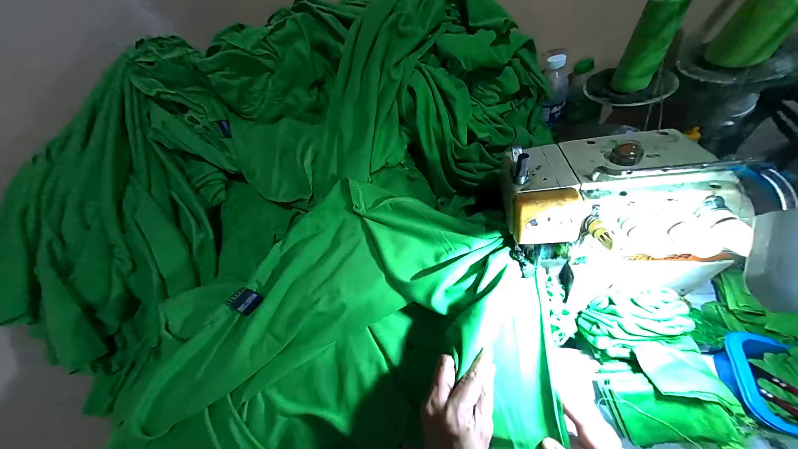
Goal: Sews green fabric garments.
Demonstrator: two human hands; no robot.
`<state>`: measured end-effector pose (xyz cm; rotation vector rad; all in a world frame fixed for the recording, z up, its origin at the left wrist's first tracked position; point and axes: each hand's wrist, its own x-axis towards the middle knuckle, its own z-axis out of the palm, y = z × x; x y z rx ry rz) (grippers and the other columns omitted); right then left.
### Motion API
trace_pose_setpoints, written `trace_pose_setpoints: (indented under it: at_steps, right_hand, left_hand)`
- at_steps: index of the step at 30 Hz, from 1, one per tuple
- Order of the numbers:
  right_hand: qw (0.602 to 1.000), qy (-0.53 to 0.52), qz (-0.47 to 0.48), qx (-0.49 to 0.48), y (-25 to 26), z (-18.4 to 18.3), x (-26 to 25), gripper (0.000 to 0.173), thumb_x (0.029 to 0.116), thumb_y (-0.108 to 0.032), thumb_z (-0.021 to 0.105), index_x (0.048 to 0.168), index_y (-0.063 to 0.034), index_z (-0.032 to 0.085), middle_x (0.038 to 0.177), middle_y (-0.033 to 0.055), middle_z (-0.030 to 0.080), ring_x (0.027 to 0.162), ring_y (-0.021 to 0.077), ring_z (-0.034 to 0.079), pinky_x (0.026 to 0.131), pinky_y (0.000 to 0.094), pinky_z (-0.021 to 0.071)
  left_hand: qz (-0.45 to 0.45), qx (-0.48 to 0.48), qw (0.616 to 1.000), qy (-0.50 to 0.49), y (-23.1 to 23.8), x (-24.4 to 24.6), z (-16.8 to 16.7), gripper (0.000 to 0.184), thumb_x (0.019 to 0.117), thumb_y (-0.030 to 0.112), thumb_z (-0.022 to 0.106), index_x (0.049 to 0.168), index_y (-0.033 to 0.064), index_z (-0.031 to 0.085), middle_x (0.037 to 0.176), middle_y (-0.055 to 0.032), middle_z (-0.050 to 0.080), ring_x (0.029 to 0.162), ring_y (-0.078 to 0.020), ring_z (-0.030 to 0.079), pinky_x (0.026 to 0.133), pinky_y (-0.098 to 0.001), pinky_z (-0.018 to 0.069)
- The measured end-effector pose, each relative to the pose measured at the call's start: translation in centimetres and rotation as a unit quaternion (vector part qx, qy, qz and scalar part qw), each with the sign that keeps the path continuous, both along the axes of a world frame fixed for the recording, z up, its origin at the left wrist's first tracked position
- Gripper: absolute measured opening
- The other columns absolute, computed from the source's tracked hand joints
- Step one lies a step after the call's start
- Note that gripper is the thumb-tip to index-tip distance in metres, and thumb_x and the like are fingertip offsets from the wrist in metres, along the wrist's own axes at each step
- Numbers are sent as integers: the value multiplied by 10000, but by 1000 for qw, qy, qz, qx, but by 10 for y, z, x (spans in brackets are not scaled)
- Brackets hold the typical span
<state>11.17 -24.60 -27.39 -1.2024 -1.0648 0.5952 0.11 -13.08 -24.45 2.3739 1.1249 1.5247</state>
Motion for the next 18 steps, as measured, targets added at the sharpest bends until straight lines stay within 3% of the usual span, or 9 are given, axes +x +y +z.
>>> trace_pose_setpoints:
  at_steps: [3, 5, 7, 9, 10, 12, 15, 17, 18]
  right_hand:
    - [1000, 3, -24, 9, 20, 10, 9, 601, 955, 18, 579, 1479, 183, 336, 1383, 174, 603, 858, 15, 715, 747, 232, 628]
    - [999, -5, -48, 11, 36, 20, 14, 601, 952, 38, 565, 1482, 189, 324, 1250, 160, 666, 774, 8, 697, 703, 225, 620]
    - [996, -34, -82, 34, 54, 21, 21, 496, 943, 34, 540, 1409, 179, 455, 1029, 88, 726, 703, -20, 657, 663, 185, 590]
    - [990, -72, -100, 71, 70, 20, 31, 363, 963, 9, 525, 1291, 142, 601, 1103, 87, 745, 766, -60, 662, 711, 135, 574]
    - [985, -89, -121, 82, 79, 20, 34, 325, 961, -9, 522, 1231, 118, 651, 1017, 67, 754, 740, -71, 652, 690, 117, 560]
    - [979, -110, -148, 81, 91, 22, 38, 316, 959, -42, 506, 1183, 94, 683, 890, 38, 728, 696, -79, 617, 658, 98, 531]
    - [980, -108, -153, 69, 96, 24, 42, 335, 961, -47, 488, 1195, 105, 674, 1018, 88, 735, 724, -74, 626, 663, 103, 533]
    - [982, -106, -142, 71, 96, 24, 44, 327, 973, -42, 485, 1196, 120, 660, 1076, 111, 727, 732, -71, 627, 663, 107, 538]
    - [983, -103, -134, 67, 94, 24, 44, 320, 985, -44, 483, 1204, 122, 648, 1079, 104, 720, 720, -71, 621, 646, 107, 539]
  left_hand:
    - [15, 45, 999, 5, 24, 15, 6, 169, 850, 138, 697, 903, 31, 816, 862, -217, 694, 773, -133, 645, 750, -122, 492]
    - [26, 40, 999, 24, 35, 24, 16, 179, 832, 101, 695, 932, 15, 815, 955, -266, 728, 825, -210, 714, 771, -182, 537]
    - [28, 12, 998, 54, 47, 32, 27, 201, 837, 66, 682, 985, 37, 816, 1014, -261, 734, 855, -261, 738, 733, -258, 572]
    - [32, -20, 996, 86, 61, 40, 39, 192, 871, 65, 689, 1016, 71, 814, 1012, -213, 730, 820, -257, 729, 654, -315, 578]
    - [36, -39, 993, 106, 68, 46, 44, 177, 886, 62, 690, 1015, 73, 811, 994, -196, 720, 788, -259, 718, 631, -346, 573]
    - [44, -85, 985, 144, 81, 57, 55, 162, 927, 82, 680, 1031, 70, 804, 959, -190, 704, 798, -302, 705, 656, -423, 568]
    - [32, -199, 961, 191, 102, 71, 73, 220, 1027, 141, 592, 1134, 72, 771, 1075, -210, 660, 906, -355, 670, 750, -506, 547]
    - [-44, -287, 945, 150, 116, 63, 68, 238, 1054, 119, 540, 1136, -24, 711, 1070, -199, 660, 923, -274, 655, 813, -412, 547]
    - [-150, -340, 927, 51, 125, 48, 40, 214, 1041, 63, 520, 1104, -104, 638, 974, -164, 625, 868, -162, 608, 803, -283, 522]
